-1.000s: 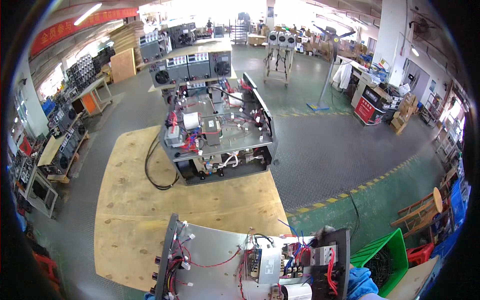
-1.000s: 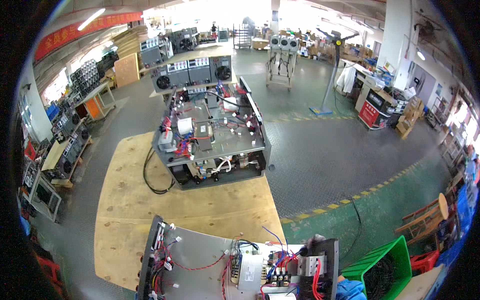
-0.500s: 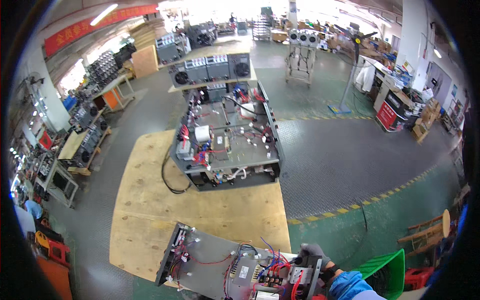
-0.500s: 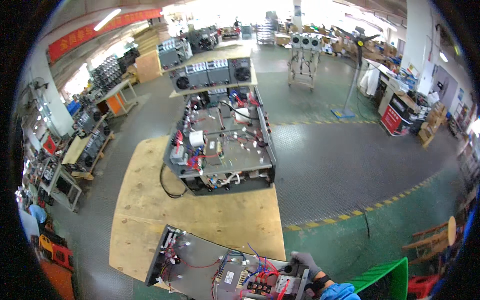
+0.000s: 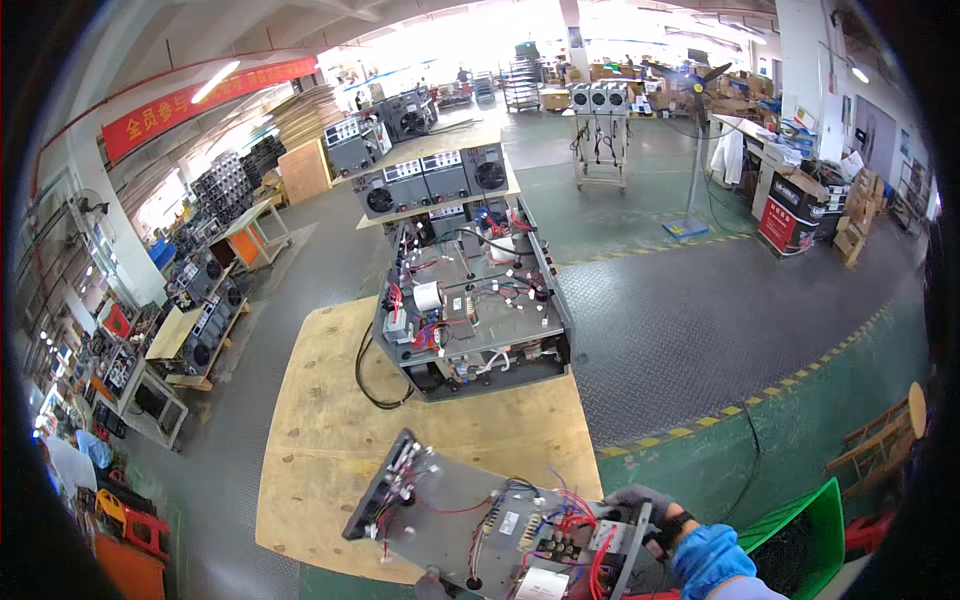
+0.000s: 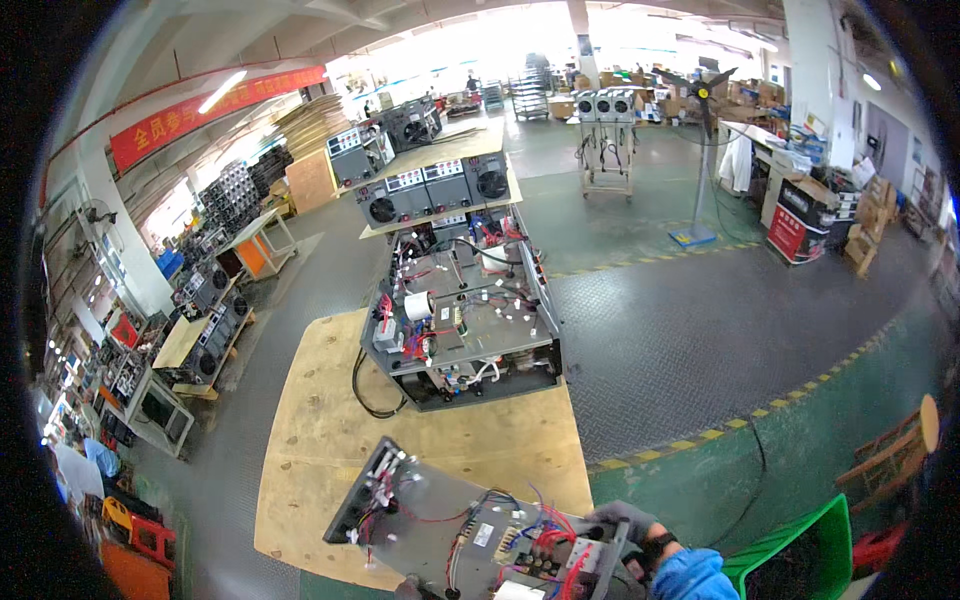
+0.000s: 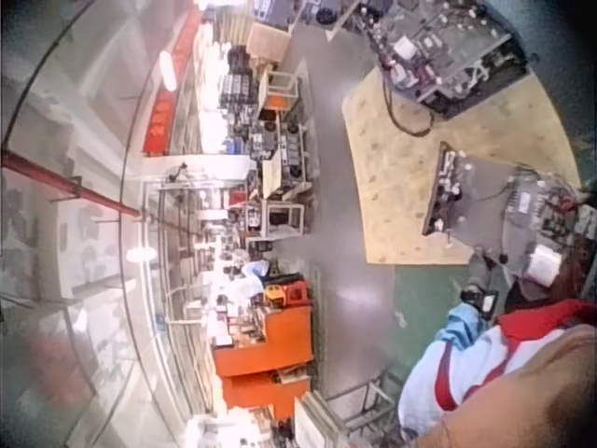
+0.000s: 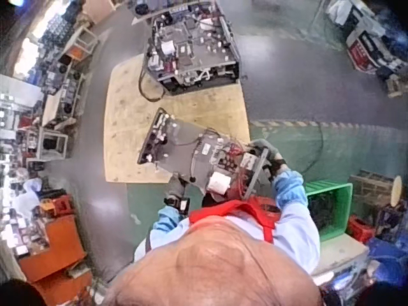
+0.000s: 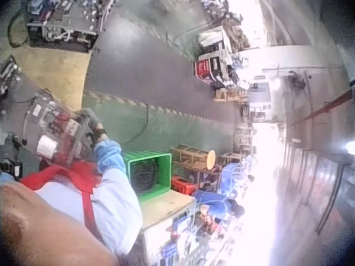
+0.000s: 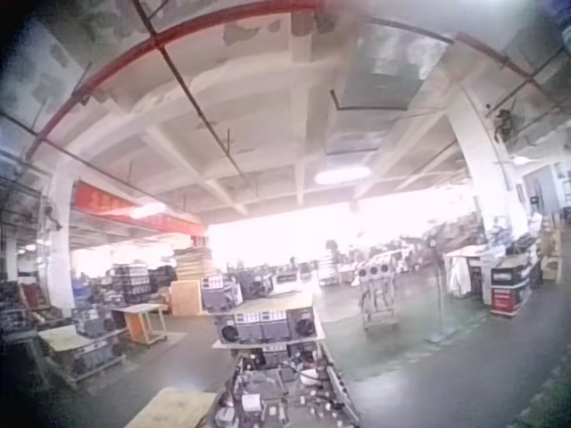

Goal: Assembling, labeling, and wiring an industrial electronic inverter component at a factory workstation.

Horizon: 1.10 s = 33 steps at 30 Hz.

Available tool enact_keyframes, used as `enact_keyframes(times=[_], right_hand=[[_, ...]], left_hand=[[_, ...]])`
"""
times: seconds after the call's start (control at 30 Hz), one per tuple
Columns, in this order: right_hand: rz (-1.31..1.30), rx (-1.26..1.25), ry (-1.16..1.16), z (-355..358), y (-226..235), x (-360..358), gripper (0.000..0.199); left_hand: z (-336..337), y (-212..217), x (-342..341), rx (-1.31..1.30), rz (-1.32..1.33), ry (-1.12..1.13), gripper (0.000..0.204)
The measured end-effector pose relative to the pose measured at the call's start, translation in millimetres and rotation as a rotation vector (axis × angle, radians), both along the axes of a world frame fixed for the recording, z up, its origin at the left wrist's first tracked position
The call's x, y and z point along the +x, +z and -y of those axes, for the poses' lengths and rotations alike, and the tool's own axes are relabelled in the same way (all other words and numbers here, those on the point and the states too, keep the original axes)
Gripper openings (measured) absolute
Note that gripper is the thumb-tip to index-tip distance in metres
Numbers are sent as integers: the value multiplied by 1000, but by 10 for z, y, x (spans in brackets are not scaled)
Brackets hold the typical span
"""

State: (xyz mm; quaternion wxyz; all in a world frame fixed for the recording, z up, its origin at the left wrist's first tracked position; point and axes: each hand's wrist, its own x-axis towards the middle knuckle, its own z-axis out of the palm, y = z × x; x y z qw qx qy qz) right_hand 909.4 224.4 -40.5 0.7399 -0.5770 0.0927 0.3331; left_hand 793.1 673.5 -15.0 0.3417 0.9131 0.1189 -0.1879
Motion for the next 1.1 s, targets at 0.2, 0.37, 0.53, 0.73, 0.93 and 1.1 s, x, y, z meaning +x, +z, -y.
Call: enact_keyframes(times=[0.2, 0.37, 0.53, 0.73, 0.93, 1.1], right_hand=[[-437, 230, -443, -455, -278, -1002, 23], [-469, 461, -492, -1443, -537, -1692, 30], [-455, 230, -462, -2543, -397, -2119, 30], [-189, -212, -124, -2560, 747, -1559, 32], [950, -1187, -11, -1891, 1245, 301, 53], [1300, -1382, 284, -2086, 1804, 1717, 39]], left_hand=[[-619, -554, 888, -468, 24, 254, 29], [-1143, -778, 1803, 187, 345, -530, 19], [-1357, -491, 2294, 177, -67, -746, 22], [-1675, 401, 1384, -706, -191, 12, 46], [-2088, 777, -257, -576, -174, 380, 43], [-948, 1195, -1138, -1112, -194, 767, 41]])
